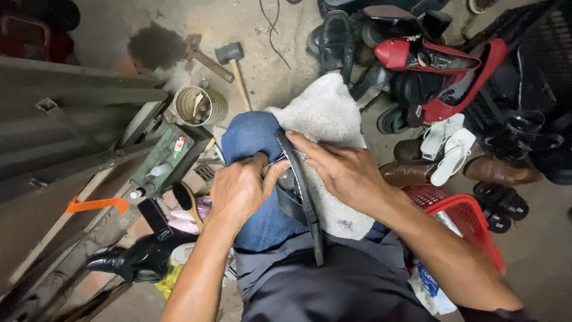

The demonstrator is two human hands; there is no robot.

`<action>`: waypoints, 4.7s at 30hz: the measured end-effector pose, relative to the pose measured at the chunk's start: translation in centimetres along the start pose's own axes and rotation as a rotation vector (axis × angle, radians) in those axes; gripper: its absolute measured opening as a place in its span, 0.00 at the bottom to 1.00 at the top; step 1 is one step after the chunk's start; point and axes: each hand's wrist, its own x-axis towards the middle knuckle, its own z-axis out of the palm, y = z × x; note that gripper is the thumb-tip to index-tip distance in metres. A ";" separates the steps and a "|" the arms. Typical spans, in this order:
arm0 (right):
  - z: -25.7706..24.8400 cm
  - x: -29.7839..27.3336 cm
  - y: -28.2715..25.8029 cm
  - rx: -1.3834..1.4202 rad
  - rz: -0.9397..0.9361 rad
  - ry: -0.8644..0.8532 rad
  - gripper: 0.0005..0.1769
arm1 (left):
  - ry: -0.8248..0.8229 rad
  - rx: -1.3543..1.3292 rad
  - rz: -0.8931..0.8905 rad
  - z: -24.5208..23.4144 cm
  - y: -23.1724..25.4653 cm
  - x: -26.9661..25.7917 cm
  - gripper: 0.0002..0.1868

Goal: The person sits on the floor and sews a black shoe using a needle and white thread. They repeatedly push the needle through the sole and pull the thread tight to secure the stitching.

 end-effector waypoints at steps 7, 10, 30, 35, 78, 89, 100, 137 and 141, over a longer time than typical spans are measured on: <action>1.2 0.8 0.5 -0.247 -0.121 0.074 0.29 | 0.061 0.067 -0.167 -0.7 -1.6 -0.7 0.39; 1.5 1.9 0.0 -0.320 -0.208 0.031 0.31 | 0.031 0.034 -0.169 -0.3 -2.8 -1.6 0.37; -3.1 -6.1 0.0 0.487 0.100 -0.108 0.11 | 0.060 -0.791 0.085 1.4 -5.8 -0.7 0.26; -1.5 -5.4 0.8 1.198 0.027 -0.042 0.09 | 0.160 -0.734 0.178 0.6 -3.2 -0.9 0.04; -0.4 -4.2 -4.5 -0.078 0.619 -0.137 0.35 | 0.088 -1.571 0.098 -0.4 -1.1 -2.0 0.10; -0.5 -5.2 -1.8 -0.265 0.526 -0.405 0.20 | 0.707 -1.834 0.056 0.5 -23.8 -16.5 0.14; -9.1 -15.6 12.0 -0.612 0.519 0.381 0.14 | 1.166 -1.334 -1.075 10.0 -33.0 -15.3 0.17; 1.6 -2.2 -2.2 0.416 0.116 0.205 0.13 | -0.027 -0.963 0.099 5.8 -2.1 -0.6 0.08; 4.8 -3.7 2.8 1.083 0.111 0.304 0.18 | -0.079 -0.911 0.103 4.2 -1.8 -0.8 0.11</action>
